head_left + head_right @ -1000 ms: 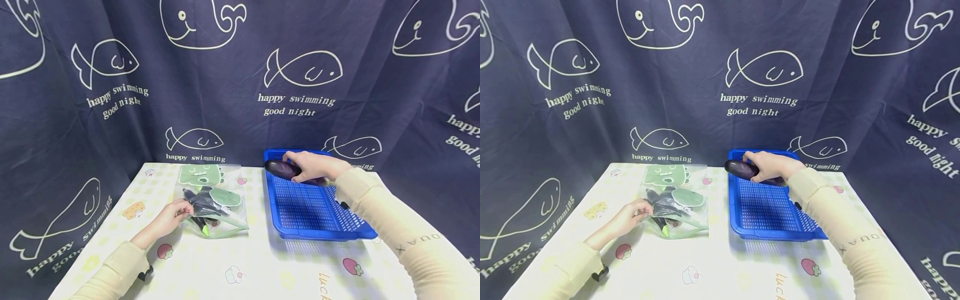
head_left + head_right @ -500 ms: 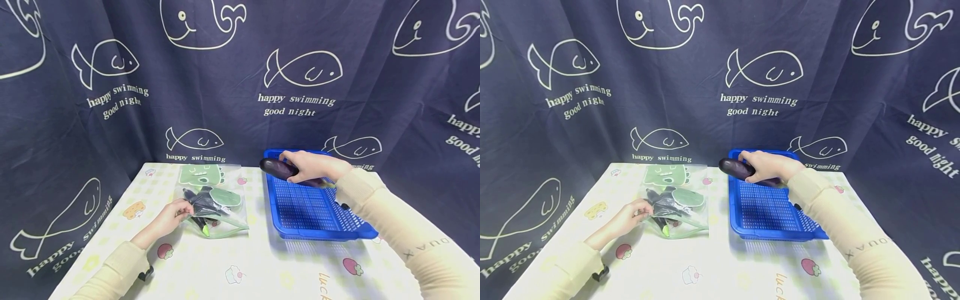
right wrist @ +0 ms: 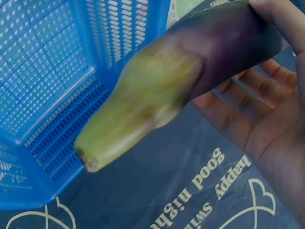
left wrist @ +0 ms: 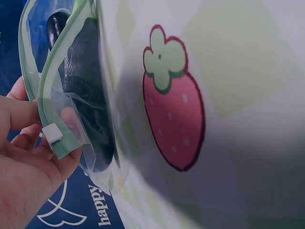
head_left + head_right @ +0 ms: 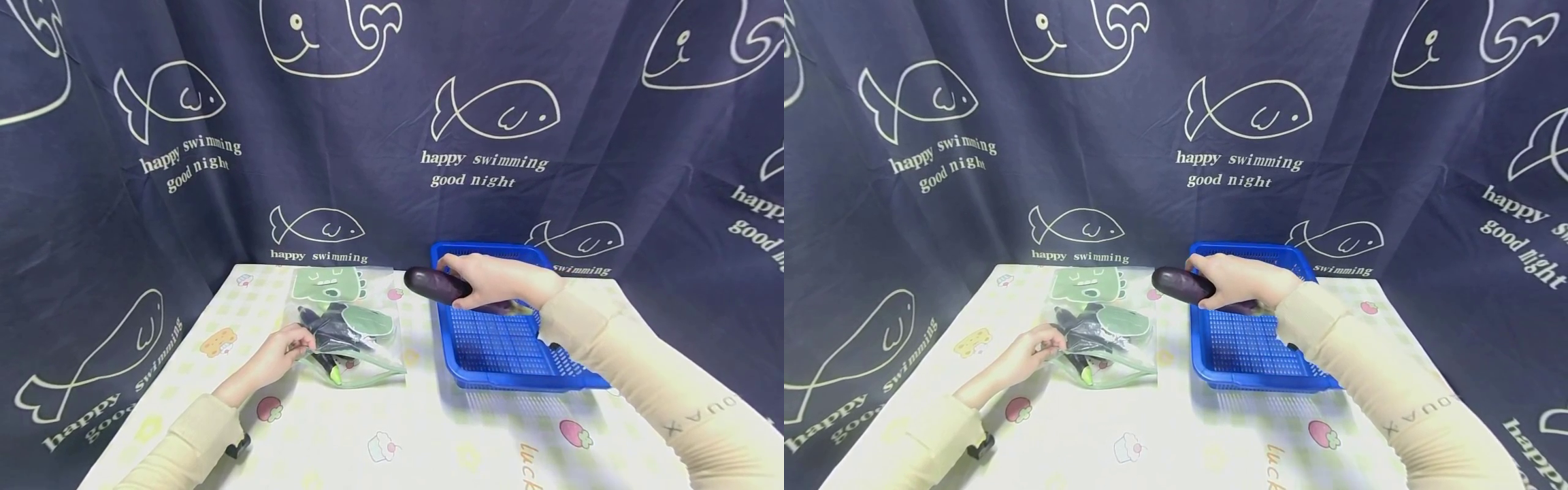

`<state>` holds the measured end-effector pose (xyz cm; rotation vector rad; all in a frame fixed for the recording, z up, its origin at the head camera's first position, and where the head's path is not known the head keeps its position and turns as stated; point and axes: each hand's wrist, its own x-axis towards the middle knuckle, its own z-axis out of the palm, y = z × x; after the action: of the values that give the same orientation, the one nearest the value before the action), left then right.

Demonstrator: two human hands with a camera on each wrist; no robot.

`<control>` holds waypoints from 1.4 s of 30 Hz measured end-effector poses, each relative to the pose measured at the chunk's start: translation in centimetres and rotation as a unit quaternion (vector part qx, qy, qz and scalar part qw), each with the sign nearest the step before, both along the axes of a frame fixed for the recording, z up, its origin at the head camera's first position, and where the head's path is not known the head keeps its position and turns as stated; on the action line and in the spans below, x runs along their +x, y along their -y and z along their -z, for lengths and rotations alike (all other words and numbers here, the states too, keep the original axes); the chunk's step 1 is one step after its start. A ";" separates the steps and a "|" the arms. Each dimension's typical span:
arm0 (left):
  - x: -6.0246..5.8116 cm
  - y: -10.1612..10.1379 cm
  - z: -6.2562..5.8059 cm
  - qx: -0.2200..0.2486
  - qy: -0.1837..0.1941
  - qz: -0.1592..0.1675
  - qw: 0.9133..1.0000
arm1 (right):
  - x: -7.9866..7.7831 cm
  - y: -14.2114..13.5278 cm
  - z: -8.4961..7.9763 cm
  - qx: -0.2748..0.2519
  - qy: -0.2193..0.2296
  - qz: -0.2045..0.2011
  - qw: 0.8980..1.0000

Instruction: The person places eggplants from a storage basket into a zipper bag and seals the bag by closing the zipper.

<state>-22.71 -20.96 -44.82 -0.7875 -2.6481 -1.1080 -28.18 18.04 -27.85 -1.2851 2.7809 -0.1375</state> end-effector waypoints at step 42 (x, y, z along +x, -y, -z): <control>-0.1 0.2 -0.3 0.000 0.007 -0.003 1.000 | 5.0 7.1 3.9 -0.040 -0.010 -0.063 0.997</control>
<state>-22.82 -21.19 -44.55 -0.7749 -2.6594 -1.1170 -23.22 10.98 -31.75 -1.4845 2.7268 -0.2319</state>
